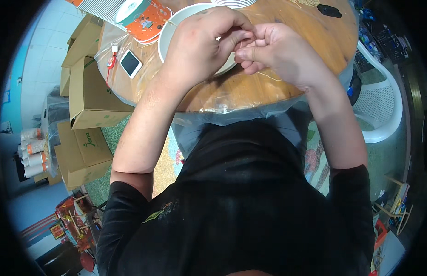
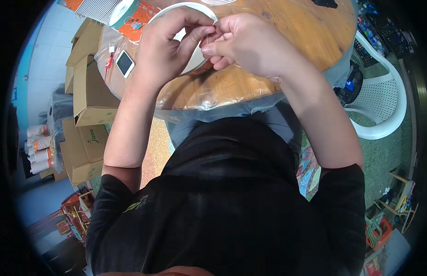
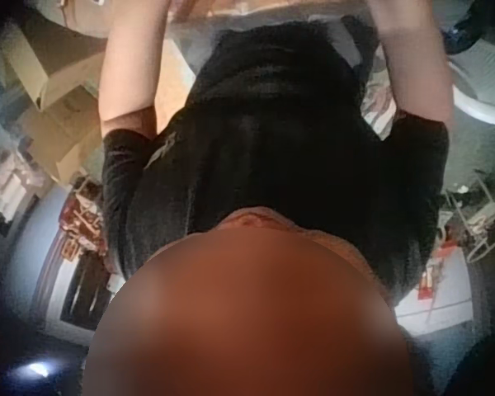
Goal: Tying thin strings or elastic bands onto the edges of paper bowls.
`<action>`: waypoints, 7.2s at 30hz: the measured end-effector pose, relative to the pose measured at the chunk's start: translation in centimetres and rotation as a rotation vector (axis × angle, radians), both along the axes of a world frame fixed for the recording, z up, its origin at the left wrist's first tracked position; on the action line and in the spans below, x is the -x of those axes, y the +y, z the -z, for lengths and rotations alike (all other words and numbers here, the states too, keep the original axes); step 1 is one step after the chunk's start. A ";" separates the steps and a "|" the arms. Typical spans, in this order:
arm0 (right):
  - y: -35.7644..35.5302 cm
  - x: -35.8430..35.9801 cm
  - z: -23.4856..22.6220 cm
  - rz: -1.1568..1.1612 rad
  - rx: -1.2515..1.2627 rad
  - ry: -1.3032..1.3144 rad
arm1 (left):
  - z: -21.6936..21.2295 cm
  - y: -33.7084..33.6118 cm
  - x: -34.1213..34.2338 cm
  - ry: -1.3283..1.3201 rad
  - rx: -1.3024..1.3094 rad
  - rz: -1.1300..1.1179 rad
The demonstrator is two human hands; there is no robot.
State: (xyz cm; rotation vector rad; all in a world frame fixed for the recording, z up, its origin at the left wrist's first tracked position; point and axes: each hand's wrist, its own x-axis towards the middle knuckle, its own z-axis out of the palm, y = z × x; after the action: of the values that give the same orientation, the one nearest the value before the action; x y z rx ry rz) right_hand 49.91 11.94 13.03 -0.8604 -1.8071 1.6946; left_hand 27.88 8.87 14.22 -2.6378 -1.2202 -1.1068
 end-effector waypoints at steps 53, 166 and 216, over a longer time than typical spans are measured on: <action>-2.6 -1.6 5.3 0.283 -0.169 0.298 | -0.2 -1.1 -1.2 -0.032 0.618 -0.049; 7.1 -4.3 -3.8 0.397 -0.701 -0.019 | 11.6 -8.3 6.0 -0.092 0.319 -0.480; 25.2 11.0 -10.0 0.724 -0.843 -0.351 | 11.4 -8.8 6.2 -0.107 0.338 -0.442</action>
State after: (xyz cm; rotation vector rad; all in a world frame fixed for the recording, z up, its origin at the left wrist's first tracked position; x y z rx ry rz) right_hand 38.95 37.18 22.99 -1.2245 -1.8324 0.2875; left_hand 21.68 0.10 2.82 -2.3429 -2.0449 -1.0445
